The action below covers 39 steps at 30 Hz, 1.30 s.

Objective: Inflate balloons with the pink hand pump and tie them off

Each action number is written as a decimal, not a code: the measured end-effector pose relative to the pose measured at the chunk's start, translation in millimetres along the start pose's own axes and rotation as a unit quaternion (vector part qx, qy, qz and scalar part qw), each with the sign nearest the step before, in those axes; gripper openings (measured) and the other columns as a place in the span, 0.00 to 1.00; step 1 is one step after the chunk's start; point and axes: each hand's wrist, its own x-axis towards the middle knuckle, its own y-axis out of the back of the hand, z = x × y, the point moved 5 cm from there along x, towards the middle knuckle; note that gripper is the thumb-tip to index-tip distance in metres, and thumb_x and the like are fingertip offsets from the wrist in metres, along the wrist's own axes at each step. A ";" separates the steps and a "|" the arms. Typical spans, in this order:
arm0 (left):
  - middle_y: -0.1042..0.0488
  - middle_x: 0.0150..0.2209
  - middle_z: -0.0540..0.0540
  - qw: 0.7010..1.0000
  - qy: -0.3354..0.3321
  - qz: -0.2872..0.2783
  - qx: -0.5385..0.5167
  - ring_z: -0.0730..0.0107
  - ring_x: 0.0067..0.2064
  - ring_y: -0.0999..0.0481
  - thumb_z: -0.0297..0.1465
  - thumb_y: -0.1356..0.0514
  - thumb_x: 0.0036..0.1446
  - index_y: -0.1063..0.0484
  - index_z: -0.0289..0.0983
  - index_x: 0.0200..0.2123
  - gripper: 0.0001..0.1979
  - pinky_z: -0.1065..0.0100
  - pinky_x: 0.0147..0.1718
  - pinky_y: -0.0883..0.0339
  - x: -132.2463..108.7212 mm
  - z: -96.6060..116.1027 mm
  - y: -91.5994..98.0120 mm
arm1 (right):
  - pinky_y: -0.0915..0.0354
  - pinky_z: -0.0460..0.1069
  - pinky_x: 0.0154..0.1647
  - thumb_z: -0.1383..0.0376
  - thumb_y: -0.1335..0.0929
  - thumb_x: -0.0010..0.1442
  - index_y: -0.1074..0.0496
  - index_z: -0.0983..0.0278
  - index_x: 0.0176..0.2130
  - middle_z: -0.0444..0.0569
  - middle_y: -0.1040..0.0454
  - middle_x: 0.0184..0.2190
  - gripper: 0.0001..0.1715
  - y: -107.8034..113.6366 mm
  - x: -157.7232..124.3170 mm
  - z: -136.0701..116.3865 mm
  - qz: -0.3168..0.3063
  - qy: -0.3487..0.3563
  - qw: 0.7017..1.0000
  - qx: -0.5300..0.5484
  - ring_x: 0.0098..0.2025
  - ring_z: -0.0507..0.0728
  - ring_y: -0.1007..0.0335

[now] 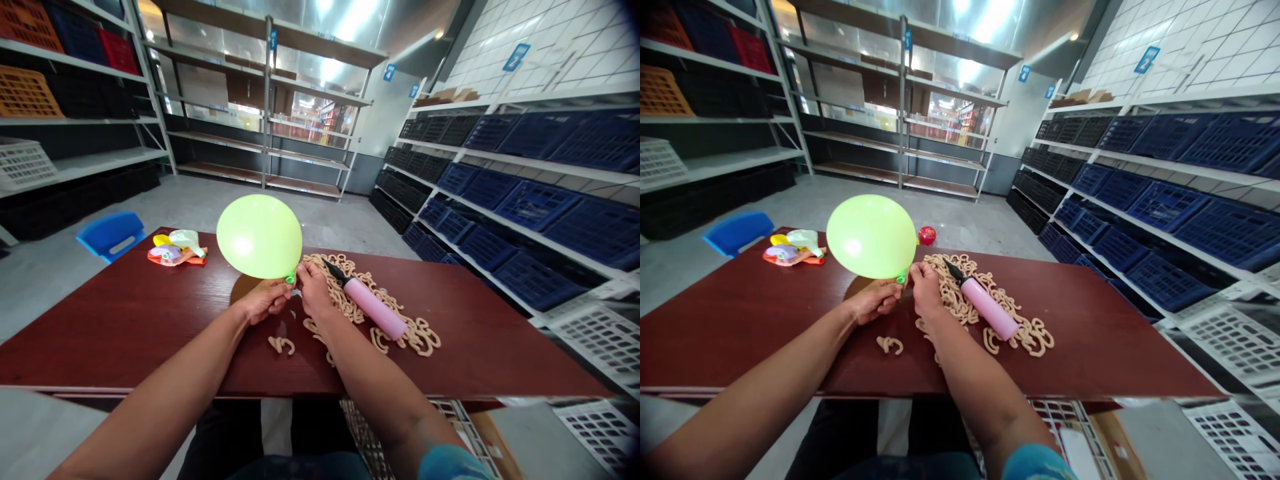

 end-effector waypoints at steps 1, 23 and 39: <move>0.47 0.14 0.56 1.000 -0.004 0.009 0.008 0.85 0.14 0.51 0.36 0.39 0.49 0.37 0.33 0.23 0.13 0.78 0.13 0.60 0.4 -0.7 1.6 | 0.40 0.47 0.23 0.55 0.37 0.53 0.40 0.60 0.28 0.38 0.38 0.19 0.12 -0.3 0.0 -1.7 -0.007 0.008 1.000 0.001 0.20 0.50 0.41; 0.35 0.21 0.50 0.969 -0.055 0.239 -0.027 0.82 0.19 0.38 0.29 0.37 0.47 0.30 0.31 0.27 0.06 0.77 0.17 0.44 34.3 18.6 46.8 | 0.42 0.48 0.37 0.64 0.37 0.56 0.34 0.62 0.33 0.46 0.32 0.32 0.04 -10.1 -12.4 -7.2 -0.102 0.190 0.872 -0.439 0.35 0.53 0.37; 0.33 0.49 0.36 0.678 -0.010 0.522 0.518 0.53 0.51 0.34 0.32 0.41 0.47 0.32 0.36 0.45 0.19 0.62 0.45 0.42 15.8 116.6 151.7 | 0.41 0.46 0.37 0.67 0.38 0.57 0.34 0.60 0.37 0.45 0.32 0.36 0.06 -17.5 -19.1 3.1 -0.190 0.198 0.844 -0.460 0.35 0.51 0.34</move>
